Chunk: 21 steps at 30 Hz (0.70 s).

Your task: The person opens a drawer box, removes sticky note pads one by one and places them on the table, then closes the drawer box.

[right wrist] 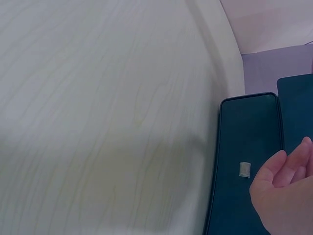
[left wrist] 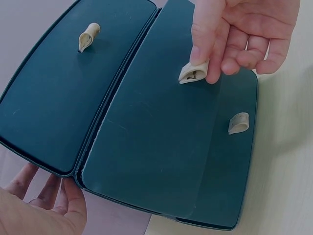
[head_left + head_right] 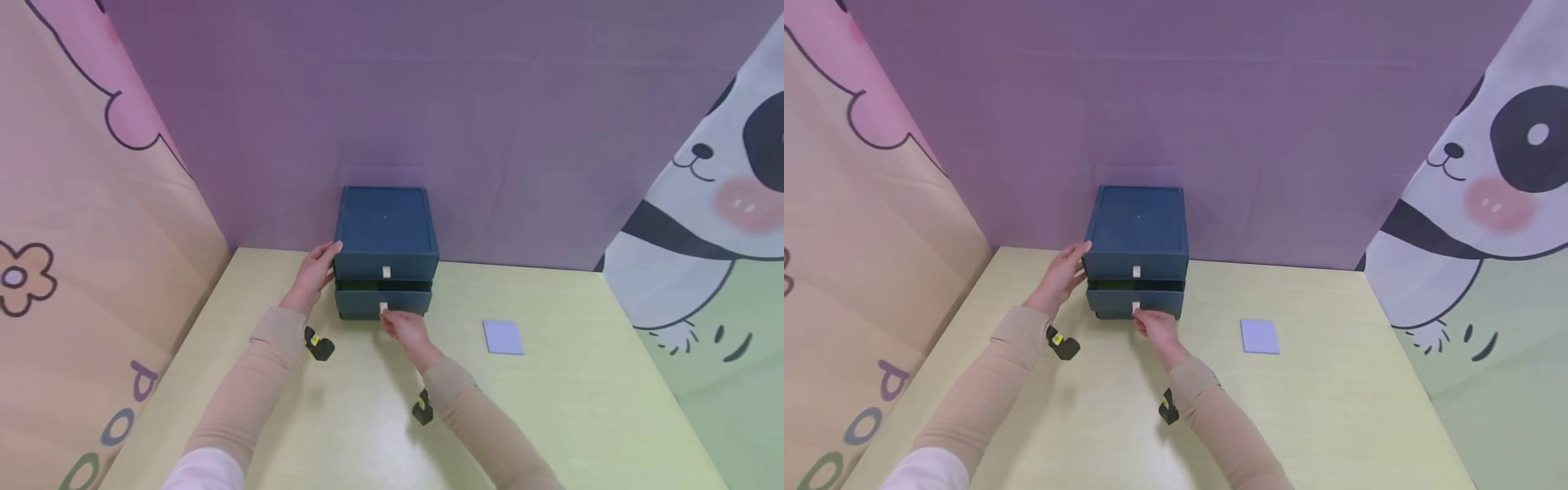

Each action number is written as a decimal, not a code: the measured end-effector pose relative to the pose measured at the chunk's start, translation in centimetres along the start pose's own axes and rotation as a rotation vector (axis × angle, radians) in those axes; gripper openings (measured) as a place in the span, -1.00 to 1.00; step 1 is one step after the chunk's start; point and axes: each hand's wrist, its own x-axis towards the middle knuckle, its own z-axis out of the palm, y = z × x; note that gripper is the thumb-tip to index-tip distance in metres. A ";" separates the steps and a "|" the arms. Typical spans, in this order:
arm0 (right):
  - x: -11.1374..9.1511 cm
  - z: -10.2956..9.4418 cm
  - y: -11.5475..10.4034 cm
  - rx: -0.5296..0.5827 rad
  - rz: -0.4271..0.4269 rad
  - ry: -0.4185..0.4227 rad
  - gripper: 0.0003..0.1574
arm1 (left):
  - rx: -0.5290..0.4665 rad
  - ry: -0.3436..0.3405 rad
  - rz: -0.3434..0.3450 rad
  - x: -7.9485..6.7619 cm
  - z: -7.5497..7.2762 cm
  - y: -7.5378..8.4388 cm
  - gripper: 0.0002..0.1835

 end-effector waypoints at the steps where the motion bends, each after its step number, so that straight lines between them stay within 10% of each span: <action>1: 0.0 0.0 0.0 -0.006 0.002 -0.001 -0.63 | 0.002 -0.006 -0.004 0.2 0.0 -0.1 -0.34; 21: -0.2 -0.3 0.8 -0.089 0.016 -0.056 -0.61 | -0.002 -0.015 -0.027 0.5 -0.3 -0.2 -0.36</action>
